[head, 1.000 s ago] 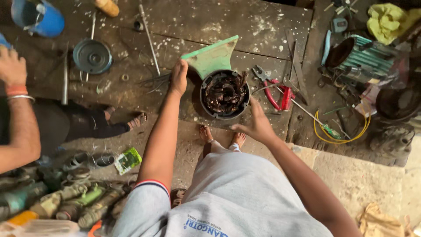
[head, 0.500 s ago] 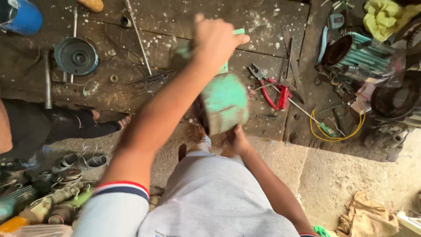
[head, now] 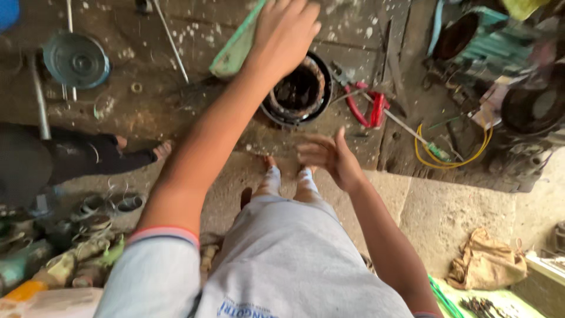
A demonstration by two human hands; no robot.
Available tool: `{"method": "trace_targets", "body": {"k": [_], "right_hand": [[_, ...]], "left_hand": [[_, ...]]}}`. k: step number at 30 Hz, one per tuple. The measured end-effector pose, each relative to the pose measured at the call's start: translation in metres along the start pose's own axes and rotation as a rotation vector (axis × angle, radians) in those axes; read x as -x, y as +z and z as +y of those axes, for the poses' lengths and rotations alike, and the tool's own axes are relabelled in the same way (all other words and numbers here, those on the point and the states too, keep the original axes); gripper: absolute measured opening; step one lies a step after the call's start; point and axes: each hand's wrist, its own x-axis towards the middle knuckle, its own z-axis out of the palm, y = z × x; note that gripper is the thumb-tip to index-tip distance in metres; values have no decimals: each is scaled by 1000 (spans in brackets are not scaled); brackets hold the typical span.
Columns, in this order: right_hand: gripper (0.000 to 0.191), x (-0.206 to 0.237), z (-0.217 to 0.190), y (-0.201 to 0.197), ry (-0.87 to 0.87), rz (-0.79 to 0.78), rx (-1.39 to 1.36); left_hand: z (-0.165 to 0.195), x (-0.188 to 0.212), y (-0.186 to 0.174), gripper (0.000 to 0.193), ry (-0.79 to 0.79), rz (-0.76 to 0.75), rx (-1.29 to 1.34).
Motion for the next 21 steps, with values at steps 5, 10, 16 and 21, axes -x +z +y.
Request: {"method": "trace_targets", "body": {"k": [5, 10, 16, 21], "right_hand": [[58, 50, 0, -33, -198, 372, 365], [32, 72, -15, -54, -293, 761, 926], [44, 37, -57, -71, -560, 748, 1544], [37, 23, -68, -119, -732, 719, 1606]], "left_hand": [[74, 55, -79, 31, -374, -324, 240], [136, 88, -71, 67, -293, -156, -80], [128, 109, -51, 53, -263, -96, 93], [114, 144, -77, 56, -184, -207, 173]]}}
